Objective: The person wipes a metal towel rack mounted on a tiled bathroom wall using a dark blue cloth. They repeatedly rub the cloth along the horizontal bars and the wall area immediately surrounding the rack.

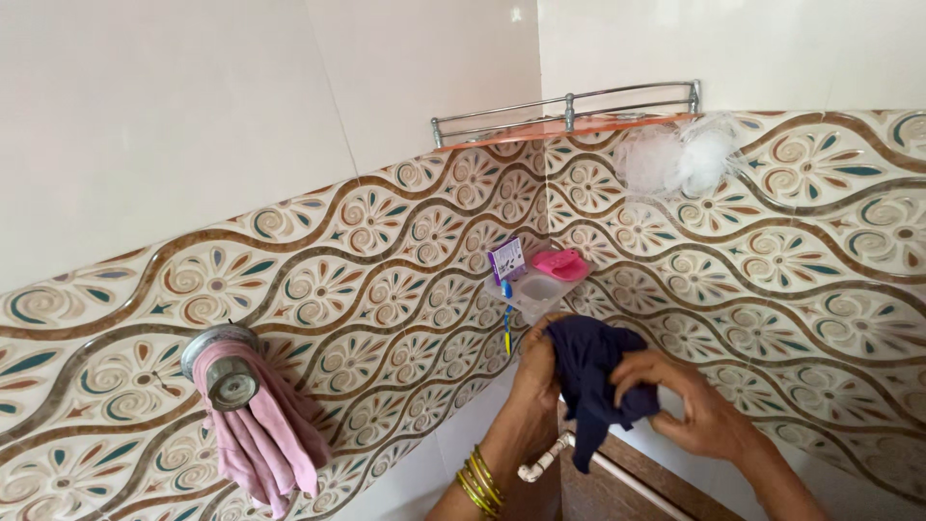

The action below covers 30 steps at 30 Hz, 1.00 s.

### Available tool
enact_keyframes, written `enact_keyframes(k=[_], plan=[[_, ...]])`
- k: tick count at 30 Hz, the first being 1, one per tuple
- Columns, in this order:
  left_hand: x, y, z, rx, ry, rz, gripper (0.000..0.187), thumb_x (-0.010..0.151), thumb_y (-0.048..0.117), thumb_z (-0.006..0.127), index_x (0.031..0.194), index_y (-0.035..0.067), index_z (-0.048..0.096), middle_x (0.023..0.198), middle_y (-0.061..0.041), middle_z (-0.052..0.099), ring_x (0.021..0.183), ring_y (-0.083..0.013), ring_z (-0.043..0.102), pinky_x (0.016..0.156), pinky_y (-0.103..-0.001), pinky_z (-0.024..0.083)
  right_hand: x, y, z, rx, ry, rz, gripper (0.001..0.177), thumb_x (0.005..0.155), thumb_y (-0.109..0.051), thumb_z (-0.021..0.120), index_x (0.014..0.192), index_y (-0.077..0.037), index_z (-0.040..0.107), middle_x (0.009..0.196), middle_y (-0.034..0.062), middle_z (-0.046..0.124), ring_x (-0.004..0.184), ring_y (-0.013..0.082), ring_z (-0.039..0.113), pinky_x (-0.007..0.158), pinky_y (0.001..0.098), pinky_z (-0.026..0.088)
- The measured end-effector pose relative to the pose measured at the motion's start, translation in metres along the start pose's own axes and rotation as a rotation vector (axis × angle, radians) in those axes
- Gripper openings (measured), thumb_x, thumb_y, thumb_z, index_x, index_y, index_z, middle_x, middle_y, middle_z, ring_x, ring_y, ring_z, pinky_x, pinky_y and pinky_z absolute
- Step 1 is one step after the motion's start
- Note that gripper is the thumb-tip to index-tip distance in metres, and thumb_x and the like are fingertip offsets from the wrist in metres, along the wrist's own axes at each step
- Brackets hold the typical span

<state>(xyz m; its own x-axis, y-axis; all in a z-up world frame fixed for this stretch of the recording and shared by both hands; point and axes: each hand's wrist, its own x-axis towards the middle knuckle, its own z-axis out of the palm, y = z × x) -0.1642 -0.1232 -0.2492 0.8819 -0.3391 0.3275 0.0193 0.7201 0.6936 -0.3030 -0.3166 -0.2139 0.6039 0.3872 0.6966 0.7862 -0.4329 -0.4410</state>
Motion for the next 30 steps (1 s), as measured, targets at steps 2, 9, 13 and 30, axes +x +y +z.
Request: enact_keyframes(k=[2,9,13,30], plan=[[0.0,0.017,0.004,0.243,-0.071,0.124,0.037,0.09,-0.009,0.036,0.109,0.001,0.067,0.099,-0.008,0.071,0.089,-0.0155,0.066,0.083,-0.027,0.055,-0.02,0.007,-0.005,0.112,-0.265,0.303,0.063,0.058,0.014,0.059,0.116,-0.005,0.076,0.128,0.0106,0.072,0.134,0.0242,0.057,0.121,0.0455,0.035],[-0.028,0.028,0.074,0.22,-0.242,0.097,0.051,0.08,-0.016,0.031,0.114,-0.002,0.065,0.105,-0.008,0.069,0.096,-0.015,0.065,0.089,-0.026,0.054,0.003,-0.003,0.048,0.165,0.456,0.212,0.097,0.068,0.004,0.078,0.153,-0.003,0.032,0.154,0.0148,0.039,0.14,0.0269,0.038,0.114,0.0392,0.03],[-0.042,0.047,0.11,0.154,-0.285,-0.024,0.048,0.089,-0.006,0.04,0.132,0.005,0.055,0.122,-0.009,0.065,0.103,-0.0168,0.062,0.091,-0.029,0.051,0.029,-0.019,0.062,0.256,0.758,0.219,0.091,0.076,0.008,0.073,0.156,-0.007,0.033,0.15,0.0113,0.046,0.134,0.0227,0.049,0.112,0.0348,0.04],[0.152,0.284,0.081,1.671,-0.035,1.256,0.035,0.102,0.033,0.052,0.121,0.005,0.063,0.109,-0.013,0.067,0.112,-0.0315,0.061,0.12,-0.051,0.028,0.298,-0.019,-0.149,-0.639,0.141,-0.094,0.045,0.091,-0.007,0.07,0.135,-0.012,0.06,0.128,0.0122,0.065,0.117,0.0292,0.062,0.1,0.041,0.05]])
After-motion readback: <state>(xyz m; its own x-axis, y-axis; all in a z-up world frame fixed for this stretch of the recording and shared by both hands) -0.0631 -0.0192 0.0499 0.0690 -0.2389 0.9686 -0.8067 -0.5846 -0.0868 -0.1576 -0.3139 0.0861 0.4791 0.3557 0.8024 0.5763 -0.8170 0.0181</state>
